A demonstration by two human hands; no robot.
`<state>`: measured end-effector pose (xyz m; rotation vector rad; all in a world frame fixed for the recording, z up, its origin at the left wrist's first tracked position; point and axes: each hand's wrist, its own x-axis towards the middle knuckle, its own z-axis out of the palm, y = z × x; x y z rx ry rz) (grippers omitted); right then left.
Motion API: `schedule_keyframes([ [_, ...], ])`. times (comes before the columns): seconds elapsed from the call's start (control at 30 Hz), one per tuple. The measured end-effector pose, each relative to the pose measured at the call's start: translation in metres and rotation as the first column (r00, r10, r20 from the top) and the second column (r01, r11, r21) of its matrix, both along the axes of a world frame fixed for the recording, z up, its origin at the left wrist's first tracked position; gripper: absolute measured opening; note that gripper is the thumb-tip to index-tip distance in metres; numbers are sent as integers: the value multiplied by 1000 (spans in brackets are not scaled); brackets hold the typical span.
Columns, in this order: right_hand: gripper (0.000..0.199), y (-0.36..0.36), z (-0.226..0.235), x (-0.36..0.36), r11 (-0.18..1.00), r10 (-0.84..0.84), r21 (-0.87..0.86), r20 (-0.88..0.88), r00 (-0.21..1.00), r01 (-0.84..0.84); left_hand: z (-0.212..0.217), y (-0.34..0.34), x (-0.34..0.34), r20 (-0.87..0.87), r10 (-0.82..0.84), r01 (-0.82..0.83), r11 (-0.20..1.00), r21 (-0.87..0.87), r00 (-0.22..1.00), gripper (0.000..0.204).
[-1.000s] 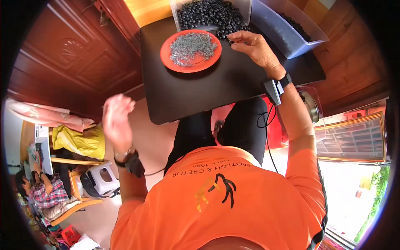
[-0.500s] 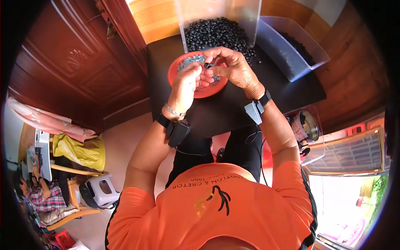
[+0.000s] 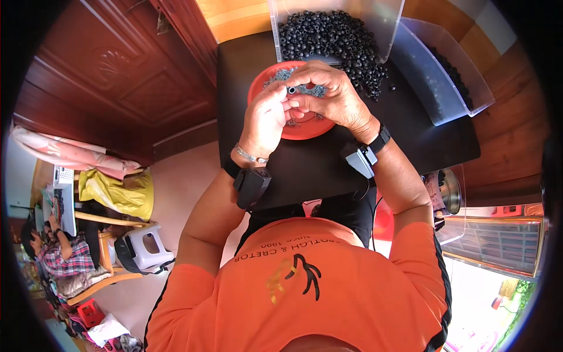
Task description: Sorting small black items from a container into a plate and inspecting them.
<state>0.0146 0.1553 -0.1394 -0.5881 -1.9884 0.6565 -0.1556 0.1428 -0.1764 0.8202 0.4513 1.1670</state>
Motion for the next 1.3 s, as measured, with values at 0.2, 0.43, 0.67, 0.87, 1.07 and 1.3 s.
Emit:
schedule_keyframes([
  [0.2,26,-3,-9,2,998,-49,32,-52,997,51,4,-9,5,-15,-63,64,997,49,998,27],
  [0.43,28,-5,-5,3,998,-41,-59,-90,995,36,9,-11,8,-75,63,-49,983,176,995,23],
  [0.67,28,-5,-5,3,999,-9,51,-110,994,15,5,-11,5,-85,37,-19,979,203,996,20],
  [0.87,26,-7,-7,5,998,-28,48,-105,994,33,1,-12,7,-5,-18,19,982,188,1000,22],
  [1.07,27,-4,-9,6,947,-165,272,-48,985,172,4,-12,8,-27,-35,39,986,164,999,23],
  [1.3,26,-4,-5,6,899,-300,359,91,949,250,1,-3,-3,-95,79,-69,992,106,992,22],
])
